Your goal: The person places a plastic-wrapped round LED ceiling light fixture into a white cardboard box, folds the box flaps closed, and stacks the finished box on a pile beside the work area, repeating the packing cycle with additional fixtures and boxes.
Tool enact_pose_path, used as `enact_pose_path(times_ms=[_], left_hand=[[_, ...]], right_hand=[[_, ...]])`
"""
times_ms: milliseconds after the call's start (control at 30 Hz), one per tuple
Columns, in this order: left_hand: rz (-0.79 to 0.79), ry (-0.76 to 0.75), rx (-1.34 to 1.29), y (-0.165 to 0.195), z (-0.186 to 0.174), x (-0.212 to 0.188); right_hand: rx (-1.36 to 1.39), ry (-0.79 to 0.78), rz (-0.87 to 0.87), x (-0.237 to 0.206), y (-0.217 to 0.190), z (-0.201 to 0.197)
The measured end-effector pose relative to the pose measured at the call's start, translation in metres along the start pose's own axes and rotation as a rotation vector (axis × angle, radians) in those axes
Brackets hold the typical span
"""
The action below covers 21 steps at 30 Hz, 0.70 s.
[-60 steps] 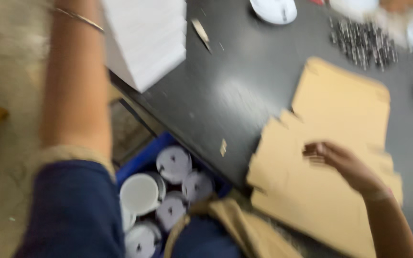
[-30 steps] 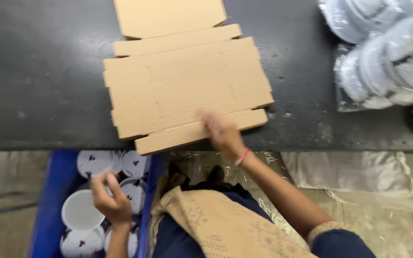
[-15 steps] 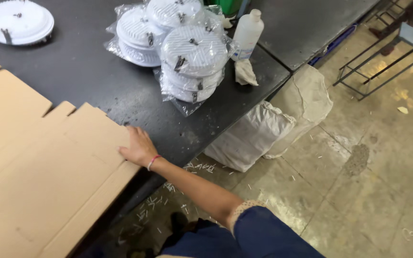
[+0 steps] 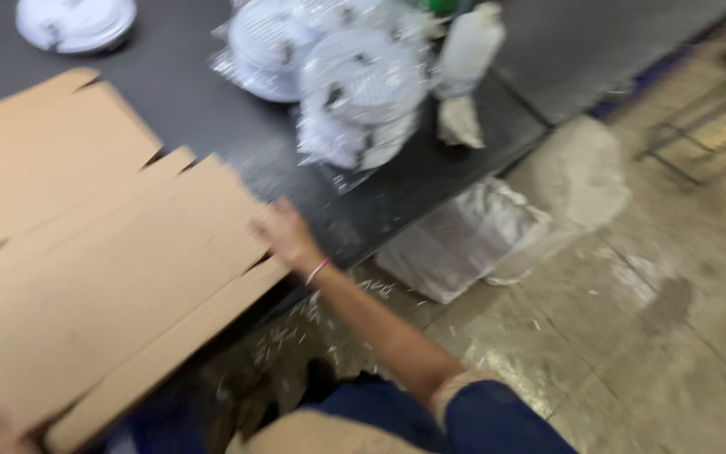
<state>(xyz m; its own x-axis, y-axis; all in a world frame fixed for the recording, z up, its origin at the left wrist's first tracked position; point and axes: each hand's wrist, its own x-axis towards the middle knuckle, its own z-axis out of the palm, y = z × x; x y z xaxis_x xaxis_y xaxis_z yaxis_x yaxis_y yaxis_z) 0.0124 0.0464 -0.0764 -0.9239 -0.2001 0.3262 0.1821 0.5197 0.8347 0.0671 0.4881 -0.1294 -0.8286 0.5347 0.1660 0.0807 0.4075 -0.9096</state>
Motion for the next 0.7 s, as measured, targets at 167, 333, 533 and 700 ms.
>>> enact_pose_path(times_ms=[167,333,533,700], left_hand=[[-0.004,0.004,-0.145,0.008,-0.012,-0.004],[-0.398,0.072,-0.886,0.023,-0.019,-0.002],[-0.822,-0.274,-1.180,-0.004,-0.002,-0.012],[-0.590,-0.213,-0.906,0.027,0.018,-0.008]], right_hand=[[0.039,0.114,-0.374,0.015,-0.006,-0.030],[0.255,-0.099,-0.064,0.014,-0.036,-0.069],[1.338,-0.434,0.692,0.001,-0.044,-0.052],[0.947,-0.355,0.434,0.001,-0.051,-0.019]])
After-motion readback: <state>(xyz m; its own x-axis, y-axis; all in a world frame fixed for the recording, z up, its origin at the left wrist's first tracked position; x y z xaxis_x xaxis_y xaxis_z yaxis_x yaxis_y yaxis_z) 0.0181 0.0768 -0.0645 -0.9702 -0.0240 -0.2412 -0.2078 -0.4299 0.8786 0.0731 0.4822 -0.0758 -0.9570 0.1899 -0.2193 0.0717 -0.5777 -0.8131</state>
